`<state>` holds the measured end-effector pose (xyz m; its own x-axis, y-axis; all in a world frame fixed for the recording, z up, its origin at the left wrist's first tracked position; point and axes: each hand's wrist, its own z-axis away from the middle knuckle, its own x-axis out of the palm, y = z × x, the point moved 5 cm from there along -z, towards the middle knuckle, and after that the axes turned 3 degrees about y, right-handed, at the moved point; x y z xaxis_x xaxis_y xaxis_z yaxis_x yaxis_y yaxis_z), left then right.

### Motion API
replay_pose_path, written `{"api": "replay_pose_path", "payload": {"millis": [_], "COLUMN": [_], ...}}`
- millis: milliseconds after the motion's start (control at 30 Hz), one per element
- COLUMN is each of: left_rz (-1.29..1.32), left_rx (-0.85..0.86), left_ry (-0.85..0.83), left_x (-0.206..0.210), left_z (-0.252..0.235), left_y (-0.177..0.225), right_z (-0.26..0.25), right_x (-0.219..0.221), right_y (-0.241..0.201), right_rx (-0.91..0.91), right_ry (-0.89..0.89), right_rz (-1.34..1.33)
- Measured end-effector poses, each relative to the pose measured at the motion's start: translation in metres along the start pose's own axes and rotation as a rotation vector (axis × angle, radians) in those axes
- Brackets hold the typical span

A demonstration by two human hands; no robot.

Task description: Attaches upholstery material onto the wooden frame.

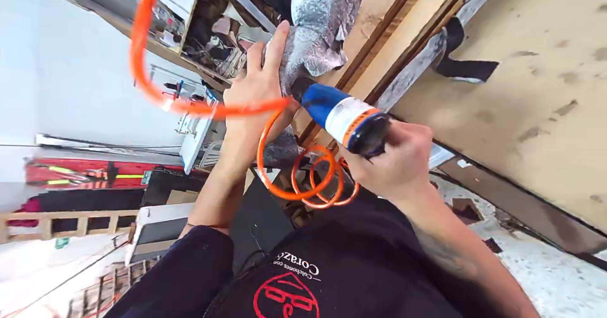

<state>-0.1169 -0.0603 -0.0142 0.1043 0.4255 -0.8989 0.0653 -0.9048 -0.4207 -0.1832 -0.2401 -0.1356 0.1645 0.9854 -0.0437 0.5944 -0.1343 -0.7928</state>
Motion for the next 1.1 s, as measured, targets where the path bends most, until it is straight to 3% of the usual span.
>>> {"api": "replay_pose_path", "payload": {"millis": [100,167,267,333,400,500,567,633,667,700,767,800,867,967,1033,1100], "left_rz": [0.018,0.129,0.415,0.73,0.884,0.929,0.986,0.981,0.949,0.901,0.755,0.685,0.582,0.469,0.403,0.317], "left_rx": [0.077,0.218,0.514,0.615,0.471,0.328,0.387,0.43,0.45,0.469,0.474,0.475,0.487,0.506,0.484,0.434], "left_ry": [0.037,0.07,0.001,-0.035,-0.028,0.001,-0.002,-0.043,-0.056,-0.049,-0.017,-0.009,0.002,0.024,0.051,0.047], "left_x": [0.001,-0.001,-0.005,-0.003,0.003,0.004,0.008,0.01,0.01,0.008,0.005,0.003,0.002,0.001,0.001,0.002], "left_z": [0.001,0.004,0.009,0.007,0.005,-0.003,-0.013,-0.015,-0.014,-0.015,-0.012,-0.011,-0.006,-0.004,-0.003,0.001], "left_y": [-0.002,-0.003,-0.015,-0.027,-0.033,-0.037,-0.041,-0.041,-0.04,-0.037,-0.033,-0.031,-0.026,-0.018,-0.015,-0.012], "right_z": [0.002,0.003,0.005,0.004,0.002,0.012,0.031,0.06,0.076,0.089,0.117,0.119,0.111,0.099,0.073,0.04], "right_x": [0.007,0.008,0.011,0.011,0.003,-0.047,-0.094,-0.138,-0.159,-0.179,-0.22,-0.224,-0.216,-0.162,-0.09,-0.018], "right_y": [0.008,0.012,0.015,0.017,0.022,0.058,0.119,0.182,0.213,0.243,0.312,0.322,0.303,0.225,0.15,0.085], "right_rx": [0.011,0.035,0.052,0.052,0.113,0.454,0.744,1.022,1.07,1.014,0.713,0.693,0.869,1.156,1.0,0.698], "right_ry": [-0.044,-0.041,-0.058,-0.072,-0.106,-0.182,-0.058,0.249,0.45,0.621,0.584,0.695,0.782,0.276,0.004,-0.182], "right_rz": [0.04,0.01,-0.01,-0.01,0.028,0.106,-0.002,-0.172,-0.264,-0.409,-0.848,-0.892,-0.672,-0.201,-0.188,-0.374]}}
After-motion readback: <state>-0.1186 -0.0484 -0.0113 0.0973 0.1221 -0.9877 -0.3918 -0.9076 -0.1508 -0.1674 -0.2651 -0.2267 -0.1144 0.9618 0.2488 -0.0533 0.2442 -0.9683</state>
